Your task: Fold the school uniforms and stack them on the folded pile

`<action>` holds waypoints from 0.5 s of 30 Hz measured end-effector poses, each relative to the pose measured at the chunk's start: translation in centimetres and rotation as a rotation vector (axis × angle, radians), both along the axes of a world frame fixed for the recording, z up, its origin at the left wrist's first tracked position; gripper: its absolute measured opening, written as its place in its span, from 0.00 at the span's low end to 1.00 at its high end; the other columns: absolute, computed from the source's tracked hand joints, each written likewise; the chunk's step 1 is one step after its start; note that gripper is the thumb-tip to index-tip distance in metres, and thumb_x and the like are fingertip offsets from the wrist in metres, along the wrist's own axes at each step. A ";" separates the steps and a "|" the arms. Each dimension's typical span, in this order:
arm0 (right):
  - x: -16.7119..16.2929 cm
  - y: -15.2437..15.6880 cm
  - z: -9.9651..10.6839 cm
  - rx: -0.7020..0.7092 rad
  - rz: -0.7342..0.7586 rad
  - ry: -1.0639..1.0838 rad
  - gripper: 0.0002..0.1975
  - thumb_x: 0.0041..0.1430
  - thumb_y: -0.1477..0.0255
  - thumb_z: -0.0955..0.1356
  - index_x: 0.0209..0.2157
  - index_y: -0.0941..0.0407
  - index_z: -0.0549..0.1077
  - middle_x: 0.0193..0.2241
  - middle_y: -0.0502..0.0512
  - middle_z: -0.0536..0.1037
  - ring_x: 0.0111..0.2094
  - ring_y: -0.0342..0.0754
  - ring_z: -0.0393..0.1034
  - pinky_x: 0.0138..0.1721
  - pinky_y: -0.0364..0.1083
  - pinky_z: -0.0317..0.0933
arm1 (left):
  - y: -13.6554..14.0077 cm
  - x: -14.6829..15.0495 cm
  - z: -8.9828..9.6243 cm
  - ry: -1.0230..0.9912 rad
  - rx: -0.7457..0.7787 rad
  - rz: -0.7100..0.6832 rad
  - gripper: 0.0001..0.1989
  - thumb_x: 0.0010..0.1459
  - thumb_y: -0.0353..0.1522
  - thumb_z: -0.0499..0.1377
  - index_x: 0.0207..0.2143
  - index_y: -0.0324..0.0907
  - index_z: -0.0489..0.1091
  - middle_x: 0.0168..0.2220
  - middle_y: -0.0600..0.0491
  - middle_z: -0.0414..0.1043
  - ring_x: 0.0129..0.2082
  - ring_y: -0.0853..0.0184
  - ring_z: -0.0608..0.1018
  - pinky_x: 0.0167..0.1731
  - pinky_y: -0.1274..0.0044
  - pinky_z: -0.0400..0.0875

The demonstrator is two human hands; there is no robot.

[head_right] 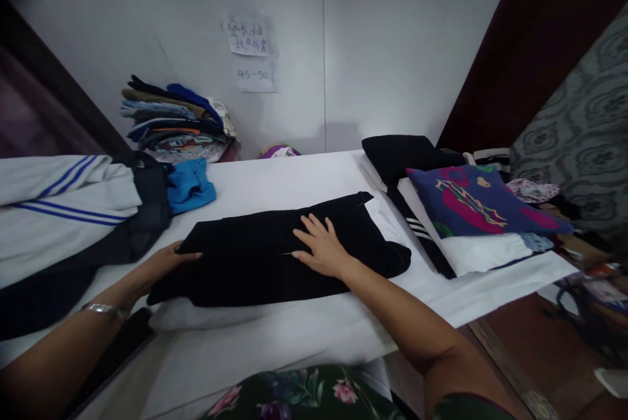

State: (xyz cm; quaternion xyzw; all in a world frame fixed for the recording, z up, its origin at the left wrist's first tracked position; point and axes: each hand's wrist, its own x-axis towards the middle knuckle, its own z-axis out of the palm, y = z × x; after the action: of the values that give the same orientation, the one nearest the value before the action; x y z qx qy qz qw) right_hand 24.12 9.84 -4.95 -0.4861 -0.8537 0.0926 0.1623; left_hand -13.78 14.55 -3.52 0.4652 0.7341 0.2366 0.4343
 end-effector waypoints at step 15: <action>-1.6 1.5 -1.2 -0.168 0.026 0.009 0.33 0.64 0.52 0.60 0.66 0.51 0.53 0.67 0.57 0.51 0.68 0.55 0.40 0.65 0.64 0.34 | 3.7 7.4 -3.7 0.967 0.304 -0.673 0.34 0.60 0.45 0.46 0.64 0.35 0.56 0.67 0.39 0.49 0.68 0.52 0.49 0.62 0.54 0.46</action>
State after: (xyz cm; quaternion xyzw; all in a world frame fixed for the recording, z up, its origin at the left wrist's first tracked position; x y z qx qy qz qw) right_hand 22.57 11.36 -6.14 -0.4863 -0.8485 0.1681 0.1236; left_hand -6.37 18.21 -7.20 0.7835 0.6187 -0.0496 0.0314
